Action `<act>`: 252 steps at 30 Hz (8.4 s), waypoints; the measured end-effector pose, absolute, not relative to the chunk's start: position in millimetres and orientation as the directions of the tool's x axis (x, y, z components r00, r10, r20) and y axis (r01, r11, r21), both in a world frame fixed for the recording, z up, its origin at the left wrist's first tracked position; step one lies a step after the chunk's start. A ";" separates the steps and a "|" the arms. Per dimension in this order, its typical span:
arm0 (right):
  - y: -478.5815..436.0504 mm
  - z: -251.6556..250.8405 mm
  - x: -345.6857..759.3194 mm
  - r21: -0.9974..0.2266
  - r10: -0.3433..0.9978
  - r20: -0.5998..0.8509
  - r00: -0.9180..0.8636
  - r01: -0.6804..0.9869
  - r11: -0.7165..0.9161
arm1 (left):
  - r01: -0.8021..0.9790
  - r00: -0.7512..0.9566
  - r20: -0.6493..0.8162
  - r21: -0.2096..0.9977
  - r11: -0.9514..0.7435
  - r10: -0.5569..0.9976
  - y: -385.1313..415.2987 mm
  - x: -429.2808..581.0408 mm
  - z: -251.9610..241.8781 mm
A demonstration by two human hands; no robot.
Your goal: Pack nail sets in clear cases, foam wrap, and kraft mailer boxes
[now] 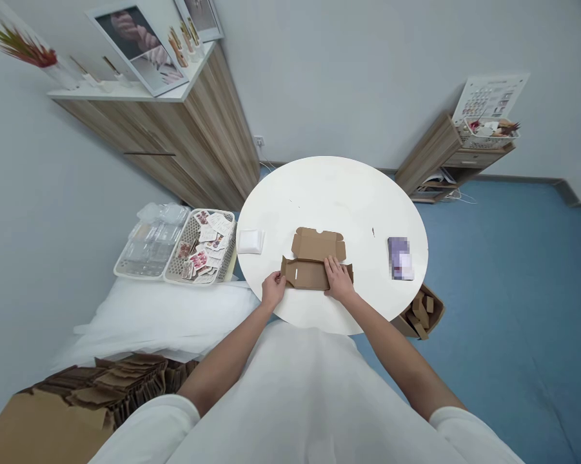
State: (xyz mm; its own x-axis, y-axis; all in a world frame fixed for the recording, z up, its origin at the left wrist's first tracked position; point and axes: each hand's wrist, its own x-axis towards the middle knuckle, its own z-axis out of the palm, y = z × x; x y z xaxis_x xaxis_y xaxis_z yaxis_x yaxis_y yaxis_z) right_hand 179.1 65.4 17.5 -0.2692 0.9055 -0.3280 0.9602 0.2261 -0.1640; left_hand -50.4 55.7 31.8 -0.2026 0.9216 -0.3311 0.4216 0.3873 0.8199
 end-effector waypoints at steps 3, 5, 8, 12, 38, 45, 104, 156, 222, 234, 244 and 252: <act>65.7 18.7 176.7 -0.148 0.909 -0.332 -0.251 0.966 0.213 | 0.346 -0.213 -0.332 0.854 0.389 0.919 55.1 -46.3 31.7; 66.0 19.3 174.3 -0.151 0.906 -0.332 -0.263 0.963 0.224 | 0.325 -0.188 -0.334 0.866 0.379 0.924 52.7 -41.0 32.5; 66.1 20.3 169.5 -0.171 0.898 -0.331 -0.290 0.954 0.246 | 0.360 -0.143 -0.328 0.862 0.358 0.934 49.3 -31.7 35.4; 65.7 23.4 165.6 -0.186 0.902 -0.328 -0.280 0.955 0.229 | 0.469 -0.121 -0.327 0.813 0.345 0.937 50.2 -29.1 39.8; 55.1 32.1 158.9 -0.227 0.832 -0.408 -0.376 0.924 0.306 | 0.865 -0.025 -0.491 0.425 0.265 0.871 79.1 -38.4 26.9; 54.6 32.8 158.9 -0.206 0.838 -0.403 -0.369 0.928 0.310 | 0.902 -0.043 -0.488 0.357 0.244 0.872 80.3 -34.4 24.7; 47.2 18.6 210.9 -0.480 0.806 -0.514 0.293 0.680 -0.554 | 0.654 0.389 -0.341 0.756 0.004 0.856 49.2 -20.4 36.0; -5.9 26.7 234.8 -0.913 0.886 -0.183 0.427 0.261 -0.314 | 0.306 0.050 -0.488 0.838 0.451 0.872 19.9 10.7 27.6; 165.9 34.8 -23.5 -0.743 0.732 -0.670 0.125 -0.100 -0.662 | -0.356 0.080 -0.678 0.665 0.656 0.731 164.1 -177.9 27.0; 156.9 74.5 29.2 -0.847 0.889 -0.458 0.019 0.293 -0.443 | -0.255 0.165 -0.570 0.764 0.593 0.805 144.9 -146.9 44.9; 145.9 113.2 184.8 -0.923 0.949 -0.300 0.096 0.224 -0.314 | 0.266 0.191 -0.286 0.936 0.231 0.939 144.0 -25.1 83.5; 117.0 81.0 261.0 -0.859 0.884 -0.433 0.177 0.217 -0.465 | 0.741 0.180 -0.293 0.669 0.066 0.939 105.9 40.5 82.6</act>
